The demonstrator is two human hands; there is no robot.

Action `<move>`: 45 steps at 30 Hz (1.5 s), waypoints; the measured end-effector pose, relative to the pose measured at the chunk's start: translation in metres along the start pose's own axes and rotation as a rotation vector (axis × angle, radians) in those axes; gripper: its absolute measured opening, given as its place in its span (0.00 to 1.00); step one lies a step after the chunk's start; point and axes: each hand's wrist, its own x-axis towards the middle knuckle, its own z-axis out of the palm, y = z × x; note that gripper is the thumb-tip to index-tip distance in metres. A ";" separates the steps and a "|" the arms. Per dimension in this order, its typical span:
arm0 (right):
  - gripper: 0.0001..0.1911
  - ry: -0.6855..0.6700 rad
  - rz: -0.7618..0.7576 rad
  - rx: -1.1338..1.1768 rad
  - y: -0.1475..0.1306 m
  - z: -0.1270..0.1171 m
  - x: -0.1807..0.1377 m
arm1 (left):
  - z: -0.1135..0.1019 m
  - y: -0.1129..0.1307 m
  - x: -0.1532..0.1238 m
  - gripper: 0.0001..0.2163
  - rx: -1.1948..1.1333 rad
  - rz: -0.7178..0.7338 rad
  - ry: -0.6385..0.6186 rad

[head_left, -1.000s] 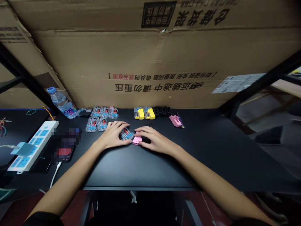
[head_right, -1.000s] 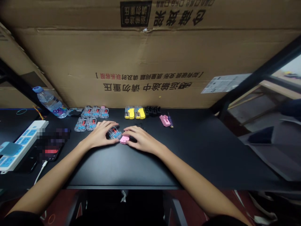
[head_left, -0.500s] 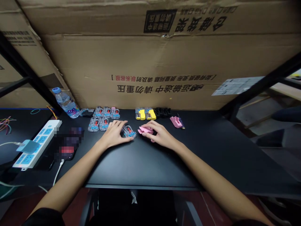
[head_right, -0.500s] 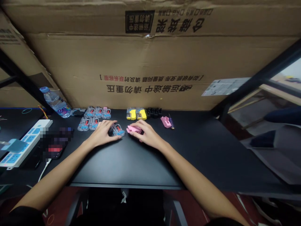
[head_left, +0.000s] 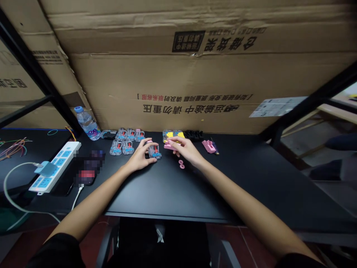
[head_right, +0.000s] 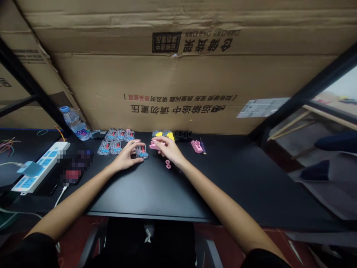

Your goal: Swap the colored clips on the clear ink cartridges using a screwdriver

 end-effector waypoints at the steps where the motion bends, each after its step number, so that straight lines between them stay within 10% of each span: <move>1: 0.23 0.012 0.009 0.020 0.003 0.005 0.002 | 0.001 -0.001 0.000 0.27 -0.021 -0.003 -0.008; 10: 0.27 0.086 0.018 0.107 0.020 0.013 -0.015 | 0.002 0.009 0.000 0.22 -0.106 0.014 -0.011; 18: 0.27 0.020 0.006 0.080 0.012 0.009 -0.015 | 0.010 0.011 -0.002 0.43 -0.281 -0.058 0.012; 45: 0.25 0.032 -0.012 0.161 0.032 0.031 -0.016 | 0.013 0.003 0.000 0.36 -0.246 -0.037 -0.007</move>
